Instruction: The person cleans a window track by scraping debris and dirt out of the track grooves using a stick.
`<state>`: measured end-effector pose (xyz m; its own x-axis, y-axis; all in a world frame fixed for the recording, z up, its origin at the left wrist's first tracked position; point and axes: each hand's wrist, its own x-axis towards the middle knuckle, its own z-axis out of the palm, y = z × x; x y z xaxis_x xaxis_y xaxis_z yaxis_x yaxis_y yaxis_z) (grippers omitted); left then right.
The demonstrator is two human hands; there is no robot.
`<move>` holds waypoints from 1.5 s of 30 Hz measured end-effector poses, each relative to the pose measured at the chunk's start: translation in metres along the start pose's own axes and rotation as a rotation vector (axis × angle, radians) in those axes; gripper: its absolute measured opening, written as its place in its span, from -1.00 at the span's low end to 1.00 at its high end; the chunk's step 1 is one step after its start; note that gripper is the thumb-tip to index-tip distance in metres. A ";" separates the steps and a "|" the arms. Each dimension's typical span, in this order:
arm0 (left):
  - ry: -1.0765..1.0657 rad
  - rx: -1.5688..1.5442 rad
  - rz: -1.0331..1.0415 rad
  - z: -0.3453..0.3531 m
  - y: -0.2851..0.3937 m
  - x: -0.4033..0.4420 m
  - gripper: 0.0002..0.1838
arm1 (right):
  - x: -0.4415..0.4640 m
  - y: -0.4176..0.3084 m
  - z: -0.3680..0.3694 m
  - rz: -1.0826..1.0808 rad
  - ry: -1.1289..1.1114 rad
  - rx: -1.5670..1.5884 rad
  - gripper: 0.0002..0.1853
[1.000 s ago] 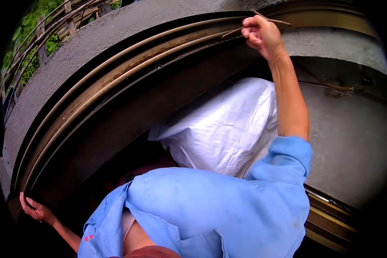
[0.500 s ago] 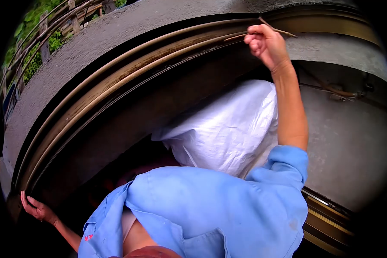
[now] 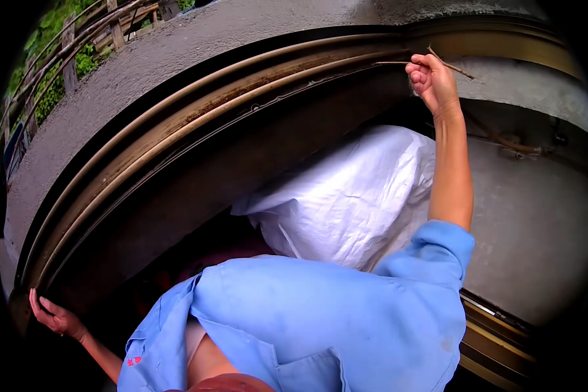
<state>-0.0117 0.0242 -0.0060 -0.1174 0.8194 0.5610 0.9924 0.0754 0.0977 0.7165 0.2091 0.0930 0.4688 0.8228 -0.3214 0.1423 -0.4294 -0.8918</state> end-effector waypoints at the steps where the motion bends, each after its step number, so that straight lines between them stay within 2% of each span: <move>1: 0.007 -0.013 -0.003 0.000 0.001 0.000 -0.75 | 0.006 0.003 -0.006 0.006 0.031 0.032 -0.83; 3: 0.012 -0.034 -0.019 0.000 -0.001 -0.001 -0.75 | -0.006 -0.001 0.018 0.041 -0.133 0.029 -0.84; 5: -0.001 -0.012 -0.021 0.001 -0.005 -0.002 -0.75 | -0.036 0.006 0.069 0.194 -0.340 0.140 -0.82; 7: -0.003 -0.012 -0.013 0.001 -0.003 -0.002 -0.75 | -0.054 -0.001 0.088 0.057 -0.450 0.129 -0.80; 9: -0.010 0.004 -0.002 -0.002 -0.004 0.000 -0.75 | -0.041 -0.006 0.068 -0.043 -0.251 0.053 -0.79; 11: 0.020 -0.028 -0.007 0.000 -0.002 0.000 -0.75 | -0.016 -0.009 0.026 -0.104 -0.172 -0.008 -0.81; 13: 0.028 -0.054 -0.018 0.001 0.000 -0.001 -0.75 | -0.004 -0.021 -0.004 -0.154 -0.162 0.072 -0.82; 17: -0.002 -0.009 -0.002 -0.001 -0.001 0.000 -0.74 | 0.027 -0.025 -0.002 -0.194 0.109 -0.186 -0.81; 18: 0.001 -0.017 -0.001 0.000 -0.001 0.000 -0.74 | 0.034 -0.024 0.001 -0.191 0.108 -0.325 -0.80; 19: 0.003 -0.023 0.001 0.000 -0.002 0.000 -0.74 | 0.043 -0.029 -0.002 -0.192 0.110 -0.323 -0.80; 21: 0.008 -0.019 0.004 0.000 -0.002 0.001 -0.74 | 0.051 -0.044 0.000 -0.060 0.013 -0.481 -0.79; 22: 0.006 -0.003 0.004 -0.001 -0.002 0.000 -0.74 | 0.051 -0.045 0.003 -0.067 -0.008 -0.525 -0.77; 28: -0.005 0.004 0.015 0.000 -0.006 -0.002 -0.74 | -0.071 -0.048 0.135 -0.417 -0.359 -0.752 -0.78; 29: -0.006 0.007 0.016 -0.001 -0.005 -0.001 -0.74 | -0.083 -0.053 0.142 -0.345 -0.467 -0.644 -0.78; 31: -0.003 0.003 0.017 -0.002 -0.005 -0.002 -0.74 | -0.067 -0.061 0.129 -0.262 -0.483 -0.592 -0.77; 32: -0.002 -0.007 0.018 -0.002 -0.004 -0.002 -0.74 | -0.039 -0.058 0.110 -0.252 -0.409 -0.596 -0.77; 33: -0.005 -0.002 0.009 -0.002 -0.002 -0.002 -0.74 | -0.011 -0.057 0.084 -0.189 -0.380 -0.529 -0.76; 36: -0.017 -0.022 -0.028 -0.003 0.002 -0.001 -0.74 | 0.048 -0.048 0.019 0.038 -0.098 -0.438 -0.78; 37: -0.017 -0.021 -0.031 -0.003 0.000 -0.001 -0.74 | 0.050 -0.046 0.016 0.037 -0.100 -0.440 -0.78; 39: -0.019 -0.026 -0.028 -0.003 -0.003 -0.003 -0.74 | 0.050 -0.045 0.020 0.113 -0.180 -0.298 -0.80; 42: -0.012 -0.007 -0.006 -0.002 -0.003 -0.003 -0.73 | 0.017 -0.021 0.082 0.255 -0.553 -0.048 -0.81; 43: -0.009 -0.008 -0.002 -0.001 -0.002 -0.001 -0.73 | -0.002 -0.015 0.106 0.224 -0.661 0.040 -0.79; 45: -0.012 -0.014 -0.022 -0.002 0.002 -0.001 -0.73 | -0.029 -0.020 0.125 0.092 -0.664 0.019 -0.77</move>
<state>-0.0093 0.0226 -0.0041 -0.1382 0.8244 0.5488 0.9890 0.0851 0.1213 0.5912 0.2408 0.0803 -0.1589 0.8400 -0.5188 0.1087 -0.5074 -0.8548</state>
